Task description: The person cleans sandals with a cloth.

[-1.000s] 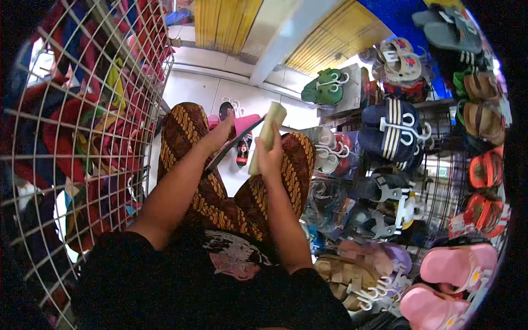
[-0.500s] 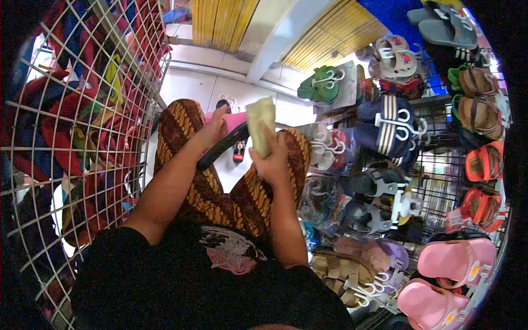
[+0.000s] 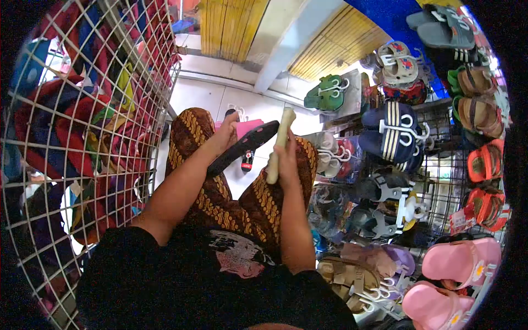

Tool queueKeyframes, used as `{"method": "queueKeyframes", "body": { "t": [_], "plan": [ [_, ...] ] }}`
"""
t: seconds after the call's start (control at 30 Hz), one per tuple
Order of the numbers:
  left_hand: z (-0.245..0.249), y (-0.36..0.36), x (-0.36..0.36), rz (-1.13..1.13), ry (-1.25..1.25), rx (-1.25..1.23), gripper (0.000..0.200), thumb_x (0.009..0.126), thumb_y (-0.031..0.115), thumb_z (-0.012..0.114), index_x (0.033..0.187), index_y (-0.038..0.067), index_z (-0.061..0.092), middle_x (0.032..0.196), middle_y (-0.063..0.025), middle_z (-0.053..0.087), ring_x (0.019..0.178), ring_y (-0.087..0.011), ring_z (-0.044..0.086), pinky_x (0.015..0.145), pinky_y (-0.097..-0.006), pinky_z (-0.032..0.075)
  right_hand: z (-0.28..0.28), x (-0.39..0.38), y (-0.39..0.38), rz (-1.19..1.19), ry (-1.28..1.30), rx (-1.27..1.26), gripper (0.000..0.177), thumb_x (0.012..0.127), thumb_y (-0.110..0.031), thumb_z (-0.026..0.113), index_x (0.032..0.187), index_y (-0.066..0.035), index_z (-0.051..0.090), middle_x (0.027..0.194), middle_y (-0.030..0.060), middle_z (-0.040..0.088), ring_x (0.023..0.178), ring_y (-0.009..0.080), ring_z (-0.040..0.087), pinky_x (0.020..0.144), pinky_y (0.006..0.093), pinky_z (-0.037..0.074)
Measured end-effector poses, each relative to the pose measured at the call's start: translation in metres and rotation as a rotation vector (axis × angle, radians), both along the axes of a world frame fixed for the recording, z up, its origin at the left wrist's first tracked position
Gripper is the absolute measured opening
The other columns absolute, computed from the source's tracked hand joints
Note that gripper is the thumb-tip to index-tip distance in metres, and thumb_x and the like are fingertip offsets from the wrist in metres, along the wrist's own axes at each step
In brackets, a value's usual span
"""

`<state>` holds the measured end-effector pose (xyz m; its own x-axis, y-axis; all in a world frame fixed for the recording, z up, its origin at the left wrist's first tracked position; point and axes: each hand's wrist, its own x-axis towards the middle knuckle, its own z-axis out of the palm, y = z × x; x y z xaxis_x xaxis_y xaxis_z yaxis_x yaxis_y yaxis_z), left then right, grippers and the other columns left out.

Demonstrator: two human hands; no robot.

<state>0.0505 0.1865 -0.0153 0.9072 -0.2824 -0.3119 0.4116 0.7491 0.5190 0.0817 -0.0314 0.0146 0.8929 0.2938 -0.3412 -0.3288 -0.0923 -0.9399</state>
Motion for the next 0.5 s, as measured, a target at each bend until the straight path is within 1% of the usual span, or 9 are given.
{"method": "queueKeyframes", "body": {
  "t": [0.07,0.13,0.17,0.2,0.23,0.33,0.43,0.47,0.5],
  "plan": [
    [0.007,0.001,0.001,0.044,0.055,-0.080,0.057,0.095,0.046,0.041,0.126,0.001,0.058,0.103,-0.0093,0.070,0.085,-0.0182,0.067,0.074,-0.0325,0.056,-0.016,0.009,-0.010,-0.061,0.130,0.137,0.066,0.087,-0.013,0.055,0.148,-0.011,0.029,0.116,0.0112,0.054,0.094,0.0164,0.056,0.072,0.0306,0.052],
    [0.021,0.000,-0.005,-0.009,-0.024,0.032,0.049,0.089,0.031,0.056,0.126,0.000,0.057,0.100,-0.0104,0.069,0.078,-0.0181,0.067,0.067,-0.0325,0.057,-0.022,0.012,-0.016,-0.120,0.087,0.275,0.063,0.088,-0.013,0.055,0.146,-0.007,0.032,0.108,0.0095,0.057,0.090,0.0150,0.056,0.070,0.0305,0.052],
    [0.028,-0.008,-0.006,-0.028,-0.083,0.157,0.052,0.085,0.030,0.061,0.128,0.000,0.055,0.096,-0.0111,0.068,0.073,-0.0187,0.067,0.061,-0.0336,0.057,-0.026,0.011,-0.018,-0.148,0.022,0.338,0.060,0.088,-0.012,0.054,0.145,-0.006,0.035,0.104,0.0087,0.058,0.088,0.0150,0.056,0.070,0.0309,0.052],
    [0.030,-0.013,-0.007,-0.043,-0.144,0.277,0.057,0.081,0.029,0.065,0.129,0.000,0.054,0.092,-0.0118,0.068,0.068,-0.0192,0.066,0.056,-0.0347,0.057,-0.028,0.011,-0.018,-0.154,-0.105,0.235,0.058,0.089,-0.012,0.054,0.144,-0.005,0.037,0.103,0.0083,0.058,0.087,0.0149,0.056,0.070,0.0311,0.052],
    [0.018,-0.014,-0.006,-0.133,-0.138,0.372,0.058,0.078,0.026,0.069,0.128,-0.001,0.054,0.088,-0.0095,0.068,0.065,-0.0154,0.065,0.053,-0.0298,0.055,-0.031,0.012,-0.016,-0.156,-0.227,0.127,0.056,0.089,-0.011,0.055,0.142,-0.004,0.040,0.102,0.0078,0.058,0.085,0.0148,0.056,0.070,0.0313,0.052],
    [0.009,-0.013,-0.005,-0.237,-0.108,0.526,0.037,0.082,0.011,0.067,0.118,0.000,0.063,0.093,-0.0067,0.068,0.077,-0.0159,0.066,0.071,-0.0286,0.054,-0.055,0.018,-0.015,-0.102,-0.655,-0.194,0.050,0.089,-0.012,0.058,0.138,-0.006,0.048,0.100,0.0072,0.059,0.083,0.0150,0.058,0.071,0.0303,0.052],
    [0.028,-0.015,-0.011,-0.091,-0.054,0.299,0.053,0.080,0.019,0.064,0.128,-0.001,0.054,0.092,-0.0116,0.067,0.070,-0.0196,0.065,0.061,-0.0321,0.056,-0.022,0.005,-0.016,-0.049,-0.074,0.100,0.050,0.089,-0.016,0.061,0.137,-0.009,0.049,0.102,0.0082,0.064,0.080,0.0169,0.062,0.071,0.0302,0.053],
    [0.035,-0.016,-0.012,-0.028,-0.034,0.239,0.058,0.079,0.022,0.064,0.131,-0.002,0.051,0.090,-0.0132,0.066,0.066,-0.0215,0.065,0.057,-0.0330,0.056,-0.013,0.001,-0.015,-0.010,-0.044,0.116,0.052,0.089,-0.016,0.061,0.139,-0.010,0.046,0.100,0.0082,0.064,0.078,0.0159,0.061,0.070,0.0294,0.053],
    [0.002,-0.016,-0.005,0.121,-0.057,0.147,0.054,0.080,0.028,0.058,0.126,-0.001,0.054,0.092,-0.0149,0.066,0.072,-0.0253,0.066,0.059,-0.0366,0.058,-0.007,-0.002,-0.014,0.029,-0.014,0.133,0.055,0.090,-0.016,0.061,0.141,-0.011,0.043,0.098,0.0082,0.063,0.077,0.0150,0.061,0.068,0.0286,0.053]
  ]
}}
